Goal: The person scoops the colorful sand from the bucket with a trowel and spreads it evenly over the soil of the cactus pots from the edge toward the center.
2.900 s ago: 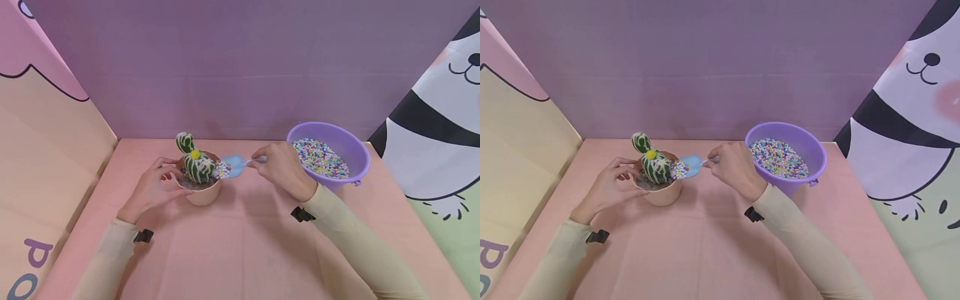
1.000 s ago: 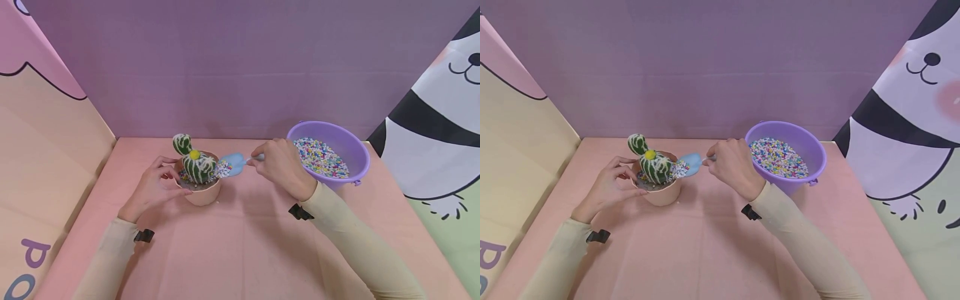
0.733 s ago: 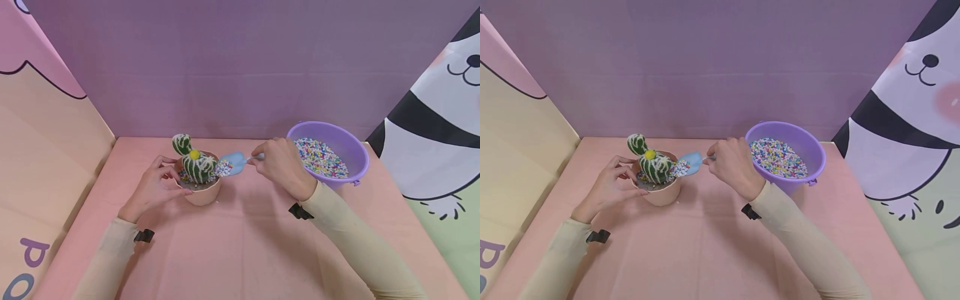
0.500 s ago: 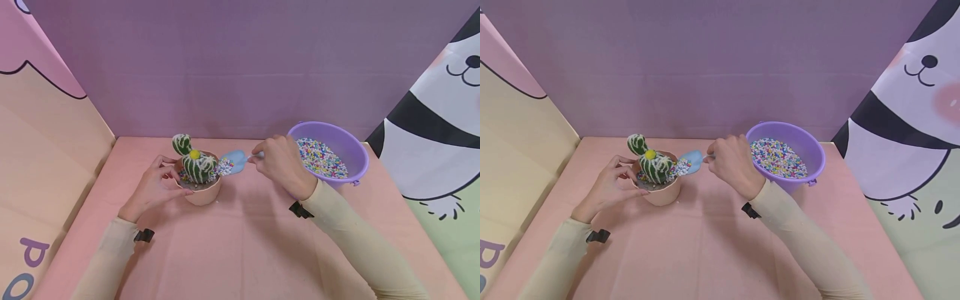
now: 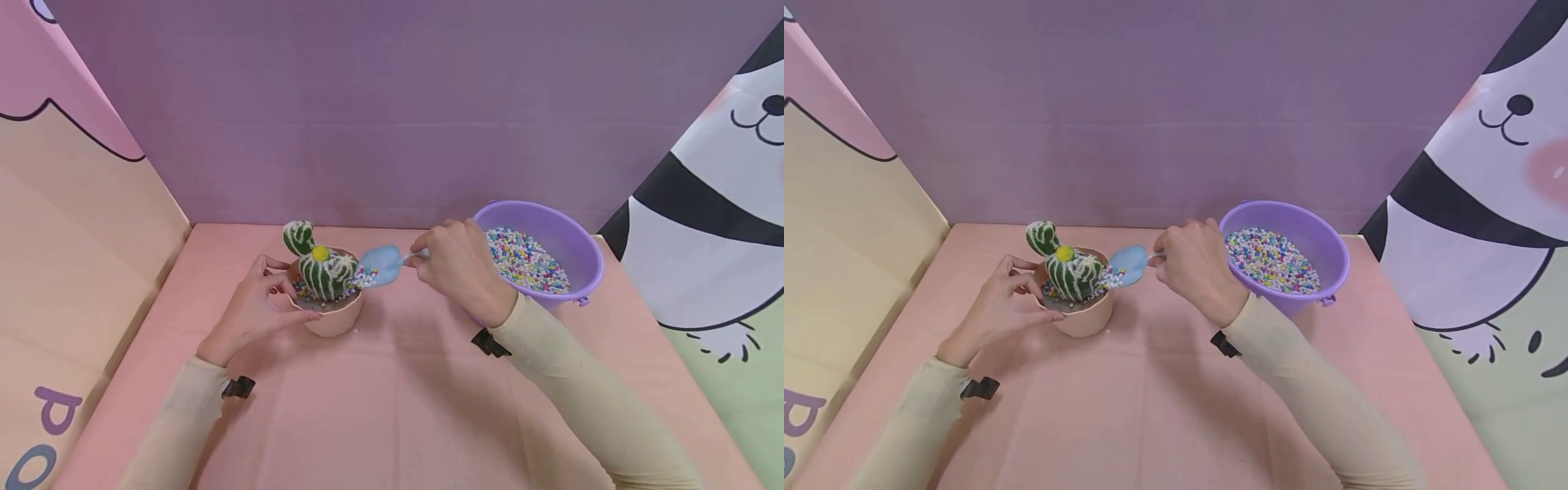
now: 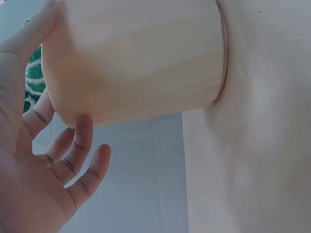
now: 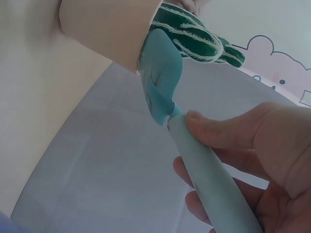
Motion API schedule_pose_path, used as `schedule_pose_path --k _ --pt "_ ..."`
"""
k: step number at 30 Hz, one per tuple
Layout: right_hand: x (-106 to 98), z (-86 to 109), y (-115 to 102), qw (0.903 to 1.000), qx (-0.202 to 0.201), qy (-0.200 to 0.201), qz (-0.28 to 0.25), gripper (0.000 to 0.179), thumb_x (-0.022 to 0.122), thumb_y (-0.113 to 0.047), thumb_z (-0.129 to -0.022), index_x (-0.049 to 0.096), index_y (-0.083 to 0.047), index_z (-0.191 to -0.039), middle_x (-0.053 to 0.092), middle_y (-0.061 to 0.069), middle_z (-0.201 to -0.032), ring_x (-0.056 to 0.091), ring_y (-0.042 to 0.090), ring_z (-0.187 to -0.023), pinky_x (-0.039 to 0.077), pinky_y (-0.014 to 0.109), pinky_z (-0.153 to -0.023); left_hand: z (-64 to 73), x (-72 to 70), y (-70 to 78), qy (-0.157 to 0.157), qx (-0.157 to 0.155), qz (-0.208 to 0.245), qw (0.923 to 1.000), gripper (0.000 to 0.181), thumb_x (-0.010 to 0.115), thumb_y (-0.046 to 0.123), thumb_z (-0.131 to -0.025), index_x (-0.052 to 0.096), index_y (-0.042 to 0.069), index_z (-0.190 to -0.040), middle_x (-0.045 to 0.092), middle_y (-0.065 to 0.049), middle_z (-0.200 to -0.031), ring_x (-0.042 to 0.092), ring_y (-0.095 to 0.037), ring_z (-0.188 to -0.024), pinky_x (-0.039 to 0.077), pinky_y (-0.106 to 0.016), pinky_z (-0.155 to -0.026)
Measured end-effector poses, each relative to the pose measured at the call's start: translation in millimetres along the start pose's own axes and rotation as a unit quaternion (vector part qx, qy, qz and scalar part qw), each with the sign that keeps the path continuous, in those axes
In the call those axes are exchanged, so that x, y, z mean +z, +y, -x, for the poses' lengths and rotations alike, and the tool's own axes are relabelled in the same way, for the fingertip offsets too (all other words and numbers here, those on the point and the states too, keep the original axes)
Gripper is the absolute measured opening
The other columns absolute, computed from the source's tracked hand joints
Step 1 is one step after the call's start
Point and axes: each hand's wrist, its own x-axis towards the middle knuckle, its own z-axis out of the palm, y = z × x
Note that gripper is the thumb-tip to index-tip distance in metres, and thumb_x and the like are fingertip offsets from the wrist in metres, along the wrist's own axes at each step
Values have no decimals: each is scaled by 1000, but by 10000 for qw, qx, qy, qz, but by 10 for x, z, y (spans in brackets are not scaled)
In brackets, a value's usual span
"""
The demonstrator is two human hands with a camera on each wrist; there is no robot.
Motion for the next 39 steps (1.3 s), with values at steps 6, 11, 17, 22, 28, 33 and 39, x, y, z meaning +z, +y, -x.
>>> schedule_pose_path --k 6,11,17,22,28,33,39 --pt "-12 18 -2 10000 -7 47 19 16 91 -28 -83 89 -17 -95 83 4 -86 69 31 -78 51 47 -73 7 -32 -24 -11 180 202 9996 37 101 38 -70 71 18 -80 54 -8 -135 57 -27 -125 50 -50 -98" --pt "-3 20 0 9999 -24 104 113 16 92 -28 -82 89 -18 -94 82 3 -83 68 30 -75 52 48 -73 19 -101 -86 -64 565 223 9981 27 98 25 -75 76 21 -89 59 -7 -135 58 -29 -128 52 -47 -91" --pt "8 23 -7 9995 -111 230 193 16 92 -27 -82 89 -18 -94 82 2 -80 67 30 -74 50 47 -72 19 -104 -96 -69 627 214 9978 26 98 23 -75 77 19 -91 60 -7 -135 57 -32 -133 53 -49 -92" --pt "36 27 -28 9978 -345 491 295 15 93 -25 -79 89 -19 -92 81 0 -78 66 30 -72 47 45 -68 15 -90 -76 3 639 246 9977 27 99 24 -72 77 18 -86 60 -9 -128 57 -31 -127 52 -47 -92" --pt "66 32 -46 9940 -600 829 395 15 95 -24 -77 88 -19 -89 81 -2 -76 64 29 -70 42 42 -65 21 -79 -70 10 564 259 9981 27 100 25 -70 77 20 -84 58 -11 -124 57 -30 -121 49 -46 -94" --pt "72 28 -44 9943 -592 788 410 14 94 -25 -79 89 -19 -91 81 -2 -76 64 29 -71 42 43 -65 29 -79 -52 18 590 240 9980 27 101 25 -70 77 20 -81 57 -11 -122 56 -29 -120 49 -46 -96" --pt "67 40 -38 9940 -617 775 466 14 93 -27 -80 89 -20 -92 81 -2 -76 65 29 -72 43 44 -66 38 -80 -4 87 560 235 9981 27 102 25 -68 78 18 -79 56 -13 -118 54 -29 -122 45 -50 -103"
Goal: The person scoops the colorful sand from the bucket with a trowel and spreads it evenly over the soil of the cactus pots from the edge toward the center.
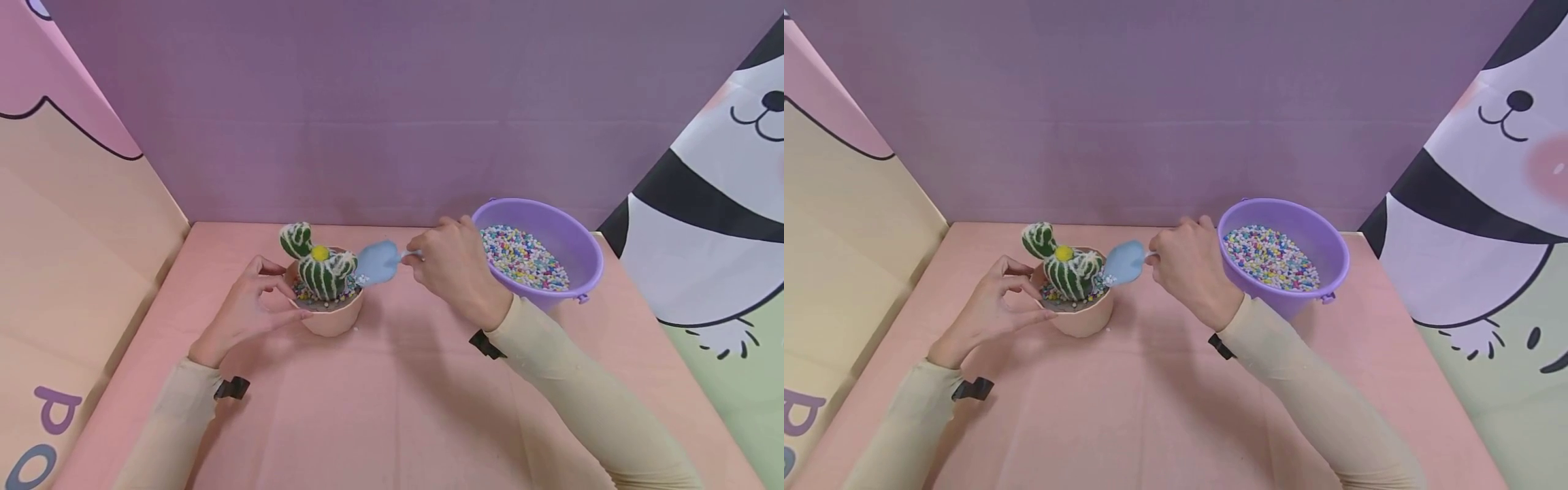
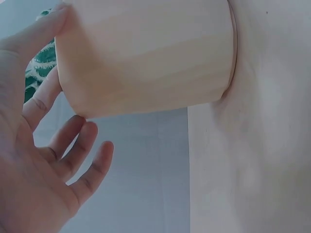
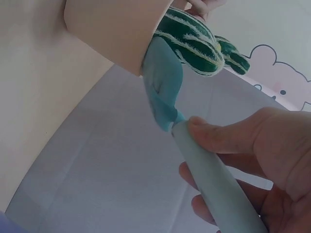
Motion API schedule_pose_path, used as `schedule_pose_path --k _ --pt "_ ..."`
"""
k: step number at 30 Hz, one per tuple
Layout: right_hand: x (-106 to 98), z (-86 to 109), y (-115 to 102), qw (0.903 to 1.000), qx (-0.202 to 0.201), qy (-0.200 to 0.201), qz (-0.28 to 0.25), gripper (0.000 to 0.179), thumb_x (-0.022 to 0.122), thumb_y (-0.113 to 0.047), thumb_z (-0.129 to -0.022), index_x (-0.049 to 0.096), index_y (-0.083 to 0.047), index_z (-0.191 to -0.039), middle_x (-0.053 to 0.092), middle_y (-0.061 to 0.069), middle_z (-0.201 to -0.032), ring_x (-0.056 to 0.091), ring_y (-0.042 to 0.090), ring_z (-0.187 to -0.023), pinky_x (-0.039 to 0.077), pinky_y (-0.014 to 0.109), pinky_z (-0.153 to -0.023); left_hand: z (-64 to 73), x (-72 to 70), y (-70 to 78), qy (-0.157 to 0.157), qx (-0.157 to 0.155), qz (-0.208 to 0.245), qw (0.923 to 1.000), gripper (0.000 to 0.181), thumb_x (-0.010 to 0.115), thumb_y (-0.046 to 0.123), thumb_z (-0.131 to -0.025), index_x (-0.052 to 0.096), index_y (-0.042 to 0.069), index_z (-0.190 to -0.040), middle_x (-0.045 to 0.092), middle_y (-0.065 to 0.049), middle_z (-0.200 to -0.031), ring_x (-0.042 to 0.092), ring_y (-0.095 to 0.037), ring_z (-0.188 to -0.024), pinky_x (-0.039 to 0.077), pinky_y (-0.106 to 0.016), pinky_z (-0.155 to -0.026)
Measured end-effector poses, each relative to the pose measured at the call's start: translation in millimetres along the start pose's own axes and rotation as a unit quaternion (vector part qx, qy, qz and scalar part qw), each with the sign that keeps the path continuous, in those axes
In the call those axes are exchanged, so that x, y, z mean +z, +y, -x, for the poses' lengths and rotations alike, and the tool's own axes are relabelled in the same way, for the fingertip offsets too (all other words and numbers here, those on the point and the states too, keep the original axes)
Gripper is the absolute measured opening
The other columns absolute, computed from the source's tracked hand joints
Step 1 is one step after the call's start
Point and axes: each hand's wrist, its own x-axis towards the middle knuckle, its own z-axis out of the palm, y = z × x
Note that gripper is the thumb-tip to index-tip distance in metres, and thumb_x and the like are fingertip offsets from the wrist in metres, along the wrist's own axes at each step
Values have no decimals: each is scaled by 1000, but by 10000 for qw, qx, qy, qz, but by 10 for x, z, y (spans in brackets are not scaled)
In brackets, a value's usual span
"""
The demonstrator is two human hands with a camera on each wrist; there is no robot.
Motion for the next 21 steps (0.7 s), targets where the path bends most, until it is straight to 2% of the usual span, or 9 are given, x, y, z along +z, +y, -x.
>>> schedule_pose_path --k 6,13,17,21 --pt "-4 18 3 10000 1 35 53 14 93 -27 -78 88 -20 -89 80 -3 -75 64 29 -70 42 43 -65 19 15 35 54 -146 -91 9998 25 100 31 -71 79 20 -80 56 -12 -118 53 -29 -123 44 -53 -102" --pt "-10 41 -1 10000 26 -26 -77 16 94 -25 -79 89 -19 -92 82 -1 -79 65 29 -72 45 44 -67 4 0 -75 2 127 -17 9999 34 101 24 -70 75 17 -91 59 -13 -143 55 -35 -134 51 -57 -101" --pt "-13 46 1 9999 5 -31 -158 16 94 -24 -79 89 -18 -92 82 -1 -80 64 29 -72 44 44 -67 -6 -18 -89 -20 183 10 9998 33 102 25 -69 75 18 -87 62 -10 -142 58 -35 -132 50 -58 -105" --pt "-6 47 2 9997 -61 -67 -229 16 94 -26 -78 89 -19 -91 82 -2 -80 64 29 -71 42 43 -64 -6 -29 -63 -31 -71 4 10000 33 103 28 -67 76 20 -83 61 -11 -136 57 -34 -131 49 -55 -104"
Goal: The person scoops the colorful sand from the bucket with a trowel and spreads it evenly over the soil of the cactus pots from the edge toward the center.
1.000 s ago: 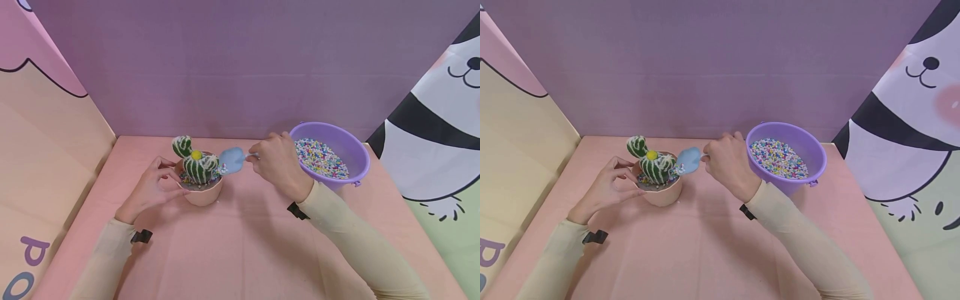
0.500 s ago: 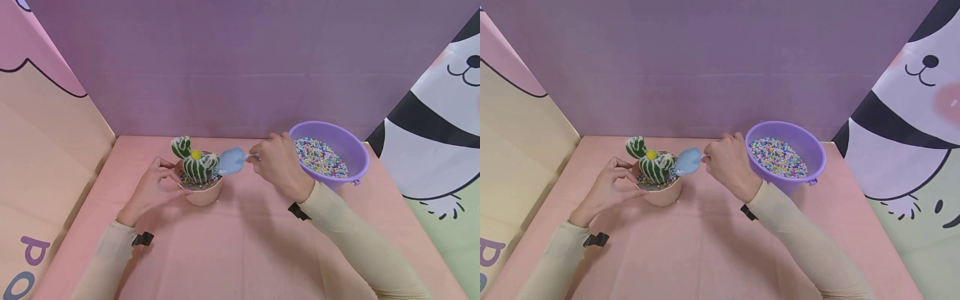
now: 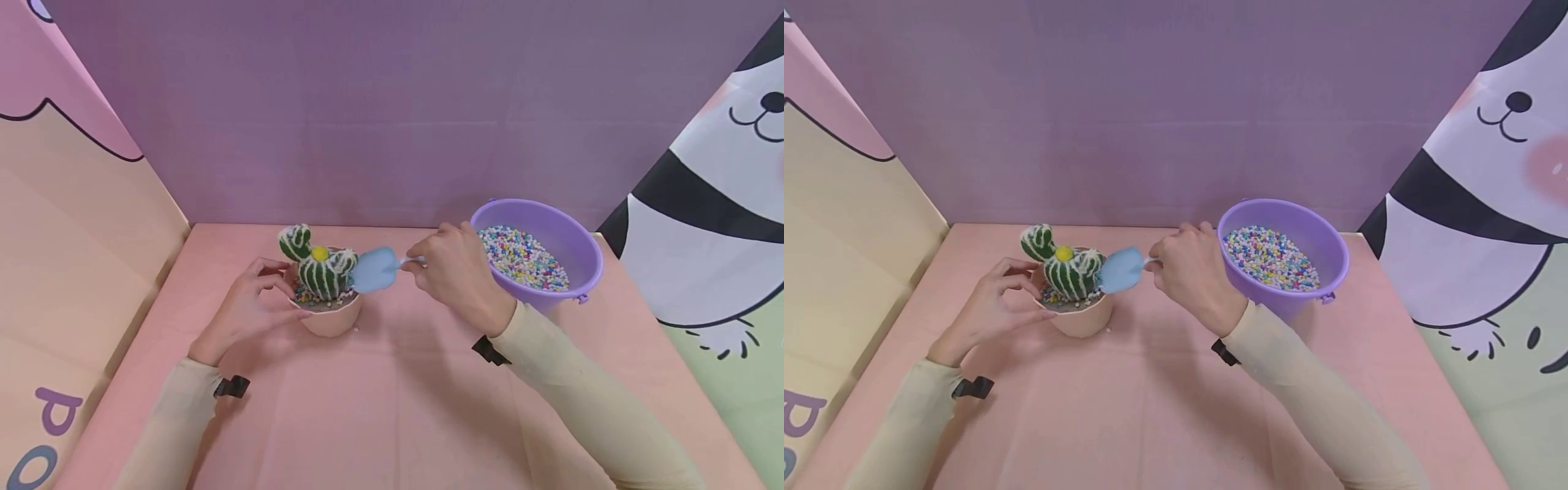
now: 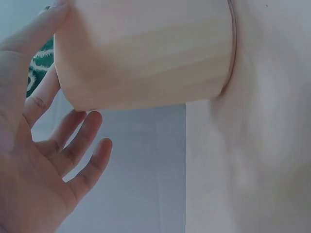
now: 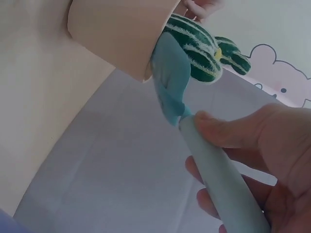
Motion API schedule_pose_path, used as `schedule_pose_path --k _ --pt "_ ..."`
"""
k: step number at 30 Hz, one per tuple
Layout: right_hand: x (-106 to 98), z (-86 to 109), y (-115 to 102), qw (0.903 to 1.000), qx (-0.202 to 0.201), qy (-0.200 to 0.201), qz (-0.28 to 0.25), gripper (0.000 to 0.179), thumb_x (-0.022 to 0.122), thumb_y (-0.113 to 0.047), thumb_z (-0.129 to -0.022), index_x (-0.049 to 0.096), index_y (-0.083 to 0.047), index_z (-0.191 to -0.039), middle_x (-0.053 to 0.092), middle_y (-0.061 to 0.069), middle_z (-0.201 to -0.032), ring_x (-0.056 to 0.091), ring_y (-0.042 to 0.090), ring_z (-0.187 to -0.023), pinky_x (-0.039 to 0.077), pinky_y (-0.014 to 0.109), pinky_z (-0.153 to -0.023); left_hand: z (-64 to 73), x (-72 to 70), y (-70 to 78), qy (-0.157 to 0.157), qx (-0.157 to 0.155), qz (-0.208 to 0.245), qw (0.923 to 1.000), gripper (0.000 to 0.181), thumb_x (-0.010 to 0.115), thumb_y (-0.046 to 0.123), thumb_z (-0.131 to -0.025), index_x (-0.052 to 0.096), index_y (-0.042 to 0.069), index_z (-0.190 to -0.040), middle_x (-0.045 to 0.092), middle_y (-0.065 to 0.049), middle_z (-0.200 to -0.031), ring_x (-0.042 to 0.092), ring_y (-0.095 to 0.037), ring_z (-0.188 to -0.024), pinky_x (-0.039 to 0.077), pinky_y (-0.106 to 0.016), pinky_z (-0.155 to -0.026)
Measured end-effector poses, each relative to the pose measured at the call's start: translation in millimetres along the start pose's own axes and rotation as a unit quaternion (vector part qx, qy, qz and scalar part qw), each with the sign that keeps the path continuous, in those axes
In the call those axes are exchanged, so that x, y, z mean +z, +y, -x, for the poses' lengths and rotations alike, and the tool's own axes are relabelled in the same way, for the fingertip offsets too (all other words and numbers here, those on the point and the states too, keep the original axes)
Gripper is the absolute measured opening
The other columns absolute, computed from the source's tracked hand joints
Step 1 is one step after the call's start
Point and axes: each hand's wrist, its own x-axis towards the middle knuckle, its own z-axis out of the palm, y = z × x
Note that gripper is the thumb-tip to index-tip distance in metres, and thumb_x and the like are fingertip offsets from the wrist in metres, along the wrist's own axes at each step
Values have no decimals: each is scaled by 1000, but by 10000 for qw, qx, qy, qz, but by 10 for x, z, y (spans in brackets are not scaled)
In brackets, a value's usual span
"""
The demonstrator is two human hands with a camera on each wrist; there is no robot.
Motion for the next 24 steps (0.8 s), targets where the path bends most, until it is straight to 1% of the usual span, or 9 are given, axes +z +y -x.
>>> schedule_pose_path --k 5,10,17,21,24 --pt "4 8 16 9999 44 14 -89 16 95 -24 -78 89 -18 -92 82 0 -80 63 29 -70 43 44 -65 -9 17 41 6 -322 97 9994 33 104 28 -65 76 19 -79 57 -11 -129 55 -31 -129 47 -53 -105" --pt "11 24 41 9996 177 19 -206 17 95 -22 -78 89 -18 -93 83 1 -83 66 29 -74 46 45 -70 -14 33 71 34 -496 127 9987 34 104 30 -65 76 16 -78 55 -11 -127 55 -31 -129 46 -55 -110" --pt "45 44 67 9995 180 183 -193 16 95 -24 -78 89 -19 -93 83 0 -83 65 30 -74 47 46 -69 -14 40 89 -27 -494 37 9988 33 103 30 -68 76 14 -79 54 -14 -127 56 -34 -129 47 -59 -109" --pt "69 55 93 9993 207 206 -242 17 95 -24 -78 89 -18 -93 83 0 -83 65 30 -73 46 45 -67 -7 41 95 -15 -506 49 9987 33 103 30 -69 76 14 -79 54 -13 -128 55 -34 -129 46 -58 -109" --pt "76 73 108 9993 245 155 -242 17 96 -23 -77 89 -18 -92 82 1 -81 64 29 -71 46 44 -66 -5 48 98 32 -454 60 9989 33 103 29 -68 76 14 -79 54 -13 -127 55 -33 -129 46 -57 -109"
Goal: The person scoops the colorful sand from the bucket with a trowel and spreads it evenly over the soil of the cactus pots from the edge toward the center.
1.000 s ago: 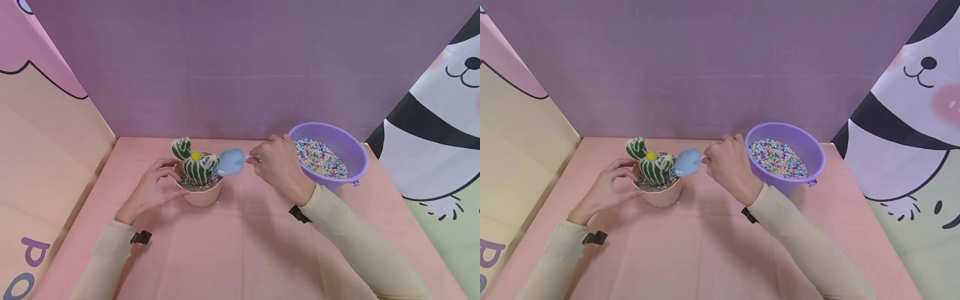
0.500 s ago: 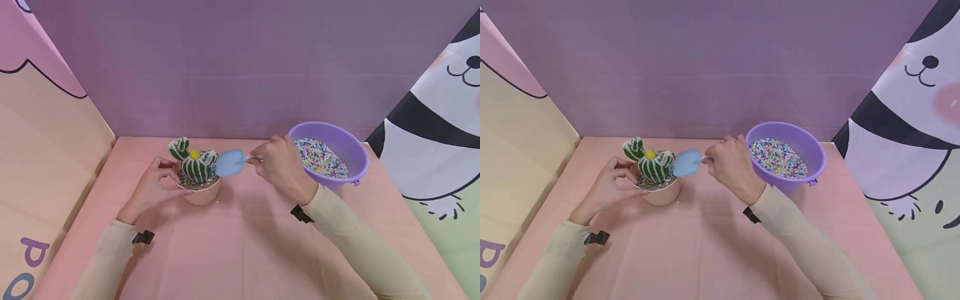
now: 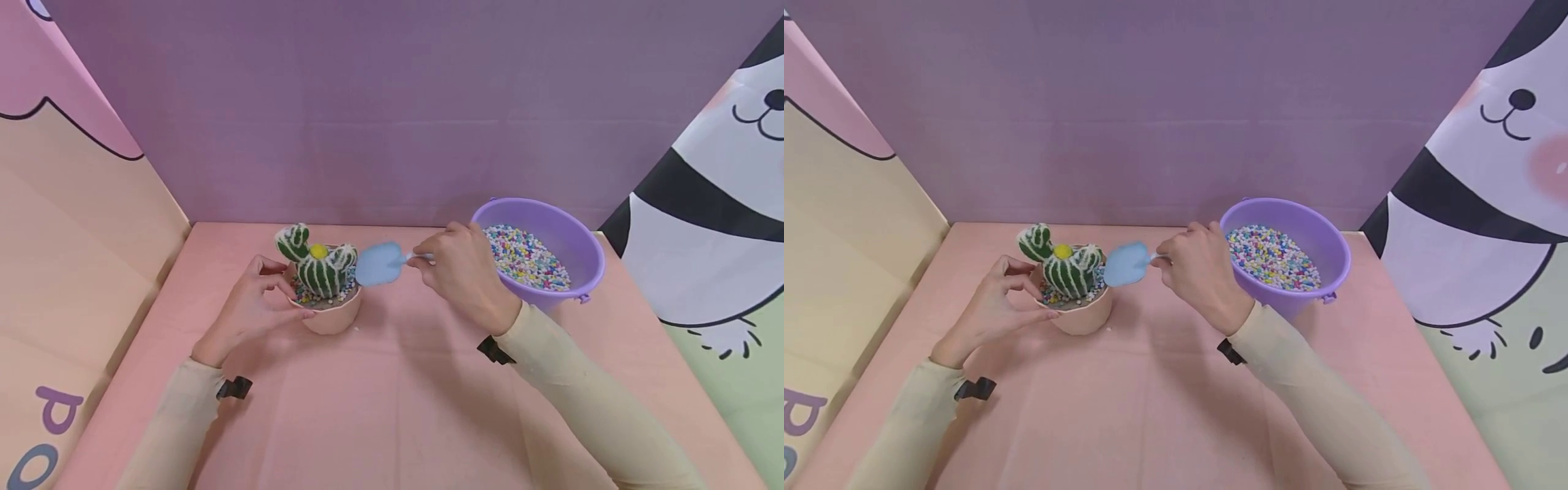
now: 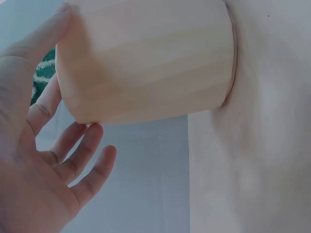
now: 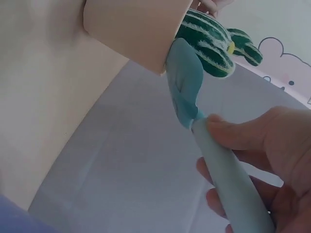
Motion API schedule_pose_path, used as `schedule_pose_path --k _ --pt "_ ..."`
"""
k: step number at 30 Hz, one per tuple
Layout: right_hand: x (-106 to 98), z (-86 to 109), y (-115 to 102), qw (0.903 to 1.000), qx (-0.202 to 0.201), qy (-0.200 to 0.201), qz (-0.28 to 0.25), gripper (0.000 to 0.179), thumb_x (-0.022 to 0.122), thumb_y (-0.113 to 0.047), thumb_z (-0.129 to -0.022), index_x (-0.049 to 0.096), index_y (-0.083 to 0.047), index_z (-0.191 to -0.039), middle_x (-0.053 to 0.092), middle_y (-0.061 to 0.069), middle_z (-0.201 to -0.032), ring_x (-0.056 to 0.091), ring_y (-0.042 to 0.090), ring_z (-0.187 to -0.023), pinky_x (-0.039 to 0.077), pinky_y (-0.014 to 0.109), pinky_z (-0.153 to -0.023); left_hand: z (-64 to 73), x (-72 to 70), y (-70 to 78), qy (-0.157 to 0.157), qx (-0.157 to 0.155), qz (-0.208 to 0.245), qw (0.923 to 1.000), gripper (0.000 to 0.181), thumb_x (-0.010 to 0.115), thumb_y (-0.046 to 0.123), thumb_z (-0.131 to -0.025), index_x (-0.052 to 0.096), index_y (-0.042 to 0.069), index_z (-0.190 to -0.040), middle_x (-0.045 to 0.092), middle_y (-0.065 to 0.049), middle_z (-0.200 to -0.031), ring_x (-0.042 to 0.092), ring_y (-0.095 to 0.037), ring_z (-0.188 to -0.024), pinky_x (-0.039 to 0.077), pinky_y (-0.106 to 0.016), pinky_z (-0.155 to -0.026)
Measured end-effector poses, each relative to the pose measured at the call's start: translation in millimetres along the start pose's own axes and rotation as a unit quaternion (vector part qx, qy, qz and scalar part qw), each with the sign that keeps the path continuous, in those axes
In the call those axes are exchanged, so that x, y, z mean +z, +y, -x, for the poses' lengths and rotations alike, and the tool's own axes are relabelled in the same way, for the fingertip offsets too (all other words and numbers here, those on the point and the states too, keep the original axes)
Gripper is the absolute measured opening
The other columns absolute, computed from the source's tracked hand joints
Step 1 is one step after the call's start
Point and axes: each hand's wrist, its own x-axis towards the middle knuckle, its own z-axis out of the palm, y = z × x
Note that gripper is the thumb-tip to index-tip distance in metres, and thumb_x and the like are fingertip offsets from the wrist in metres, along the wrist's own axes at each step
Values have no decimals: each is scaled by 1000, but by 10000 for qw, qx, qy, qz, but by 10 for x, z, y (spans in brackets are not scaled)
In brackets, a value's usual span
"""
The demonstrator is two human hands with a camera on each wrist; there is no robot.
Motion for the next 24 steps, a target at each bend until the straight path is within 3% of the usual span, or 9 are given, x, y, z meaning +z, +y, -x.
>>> schedule_pose_path --k 6,13,20,24 --pt "28 12 45 10000 44 -9 -84 18 96 -25 -77 89 -18 -93 82 0 -80 63 29 -70 43 43 -64 3 2 -17 79 131 1 9999 34 104 28 -67 76 14 -81 55 -14 -128 55 -32 -128 48 -55 -106" --pt "73 40 173 9980 195 180 -574 17 95 -24 -77 88 -16 -91 82 0 -81 60 28 -66 44 44 -63 27 11 -77 315 415 81 9986 29 97 21 -74 76 11 -90 63 -15 -129 59 -28 -122 50 -49 -94" --pt "84 126 314 9947 417 355 -867 17 94 -22 -77 88 -13 -91 83 1 -83 67 30 -69 50 43 -61 21 -7 27 892 784 227 9927 18 91 16 -83 77 12 -94 72 2 -93 65 -18 -90 50 -31 -83" --pt "52 168 375 9912 575 542 -1060 18 93 -20 -77 88 -11 -92 83 2 -85 71 30 -72 52 43 -64 24 -3 180 1052 1199 495 9859 16 89 8 -83 77 16 -90 72 4 -88 64 -12 -82 49 -24 -77"
